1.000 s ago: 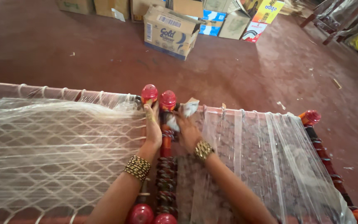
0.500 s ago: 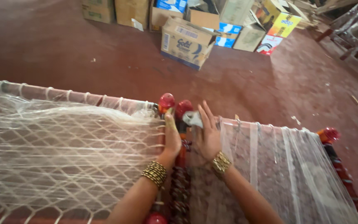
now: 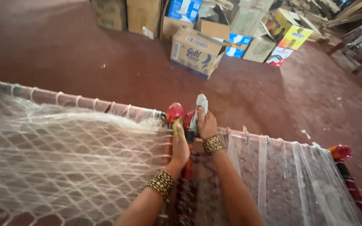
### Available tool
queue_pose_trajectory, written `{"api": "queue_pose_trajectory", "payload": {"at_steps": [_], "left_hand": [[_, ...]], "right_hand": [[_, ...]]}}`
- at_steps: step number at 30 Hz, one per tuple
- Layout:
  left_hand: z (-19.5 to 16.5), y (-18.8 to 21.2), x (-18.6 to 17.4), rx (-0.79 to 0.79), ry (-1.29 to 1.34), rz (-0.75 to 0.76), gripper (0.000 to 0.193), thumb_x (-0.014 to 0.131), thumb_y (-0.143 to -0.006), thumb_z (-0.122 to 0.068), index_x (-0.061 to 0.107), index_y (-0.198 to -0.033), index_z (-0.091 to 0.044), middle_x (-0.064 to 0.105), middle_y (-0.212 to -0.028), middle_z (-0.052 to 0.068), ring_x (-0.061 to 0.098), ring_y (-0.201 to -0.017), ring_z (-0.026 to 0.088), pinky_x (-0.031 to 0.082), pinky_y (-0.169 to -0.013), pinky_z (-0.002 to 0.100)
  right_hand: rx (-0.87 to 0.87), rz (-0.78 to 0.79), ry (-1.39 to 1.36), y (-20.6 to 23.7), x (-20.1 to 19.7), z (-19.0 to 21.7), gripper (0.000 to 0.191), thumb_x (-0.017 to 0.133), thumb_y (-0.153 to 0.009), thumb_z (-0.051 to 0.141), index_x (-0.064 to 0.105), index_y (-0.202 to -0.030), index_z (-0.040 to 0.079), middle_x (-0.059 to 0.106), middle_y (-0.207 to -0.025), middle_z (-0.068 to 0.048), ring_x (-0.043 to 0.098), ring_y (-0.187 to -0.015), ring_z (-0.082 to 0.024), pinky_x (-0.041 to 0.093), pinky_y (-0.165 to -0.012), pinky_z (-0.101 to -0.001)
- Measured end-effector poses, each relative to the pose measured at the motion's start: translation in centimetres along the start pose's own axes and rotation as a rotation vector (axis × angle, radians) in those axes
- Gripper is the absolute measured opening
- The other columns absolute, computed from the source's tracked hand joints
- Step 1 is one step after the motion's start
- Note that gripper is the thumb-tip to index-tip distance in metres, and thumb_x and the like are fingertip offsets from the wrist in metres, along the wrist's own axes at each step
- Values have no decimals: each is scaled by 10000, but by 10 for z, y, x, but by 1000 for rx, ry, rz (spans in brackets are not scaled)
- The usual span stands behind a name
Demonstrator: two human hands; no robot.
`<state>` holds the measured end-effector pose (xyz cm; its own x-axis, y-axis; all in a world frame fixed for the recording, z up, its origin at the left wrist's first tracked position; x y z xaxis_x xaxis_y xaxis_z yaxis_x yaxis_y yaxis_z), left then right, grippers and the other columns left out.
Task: The person sits on the floor and wipes the red metal frames and plastic-wrapped woven surfaces of two cot frames using a cloth, moving along the rails and knobs and repositioning the plastic sheeting as they clean each section.
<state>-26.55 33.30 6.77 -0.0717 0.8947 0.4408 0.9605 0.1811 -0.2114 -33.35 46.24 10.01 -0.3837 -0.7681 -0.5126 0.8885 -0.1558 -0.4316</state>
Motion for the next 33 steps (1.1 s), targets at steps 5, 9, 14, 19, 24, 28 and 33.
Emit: {"api": "queue_pose_trajectory", "payload": {"at_steps": [5,9,14,19,24,28,33], "left_hand": [[-21,4,2,0,-139,18,774,295,-1045,-575,350,-1544,14,468,-1547,193,445,-1433,285,314,-1184,381],[-45,13,0,151,-294,-32,719,340,-1076,-556,417,-1498,22,574,-1476,213,562,-1370,308,387,-1164,401],[-60,17,-5,274,-103,-108,754,373,-1066,-586,372,-1518,19,543,-1454,214,575,-1343,320,417,-1155,416],[-51,7,-16,180,169,-208,810,430,-985,-606,292,-1523,-16,506,-1433,173,591,-1264,325,491,-1092,444],[-42,8,-19,126,-188,-229,774,636,-996,-429,289,-1529,12,537,-1466,193,547,-1334,304,394,-1159,404],[-56,4,-22,332,-431,-230,737,686,-919,-203,351,-1542,4,483,-1517,221,470,-1418,323,341,-1196,405],[-94,-11,-45,645,-606,-405,612,567,-1085,-180,287,-1593,18,284,-1666,286,291,-1568,424,257,-1295,465]], "right_hand": [[-264,-130,87,37,-9,7,328,531,-1038,283,664,-1133,-2,702,-954,-277,671,-868,-476,524,-750,-526],[-83,-248,81,40,-11,-6,336,533,-1016,272,667,-1208,31,745,-961,-216,727,-858,-363,548,-760,-469],[-7,-398,-484,35,-13,4,419,529,-1082,350,604,-1291,-5,711,-1099,-125,667,-974,-243,540,-872,-390],[187,-245,-629,30,-26,57,614,365,-1061,510,495,-1449,53,617,-1316,-139,600,-1186,-240,496,-1001,-375],[282,183,-1209,25,-28,92,704,223,-997,587,473,-1450,110,549,-1475,-141,504,-1381,-285,465,-1064,-506],[-162,-172,-395,28,-44,70,640,313,-1116,541,541,-1450,45,599,-1491,-198,484,-1470,-306,312,-1268,-442],[-270,-124,548,37,-23,26,533,437,-1051,406,522,-1463,79,557,-1489,-144,381,-1455,-379,219,-1208,-528]]}}
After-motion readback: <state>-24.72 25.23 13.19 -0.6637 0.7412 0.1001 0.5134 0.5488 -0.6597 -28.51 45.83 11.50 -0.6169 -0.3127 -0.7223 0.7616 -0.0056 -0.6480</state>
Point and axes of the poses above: each hand's wrist, its own y-axis away from the middle knuckle, its own x-axis out of the palm, z = x × y, the point moved 3 cm from there along -y, towards the middle knuckle
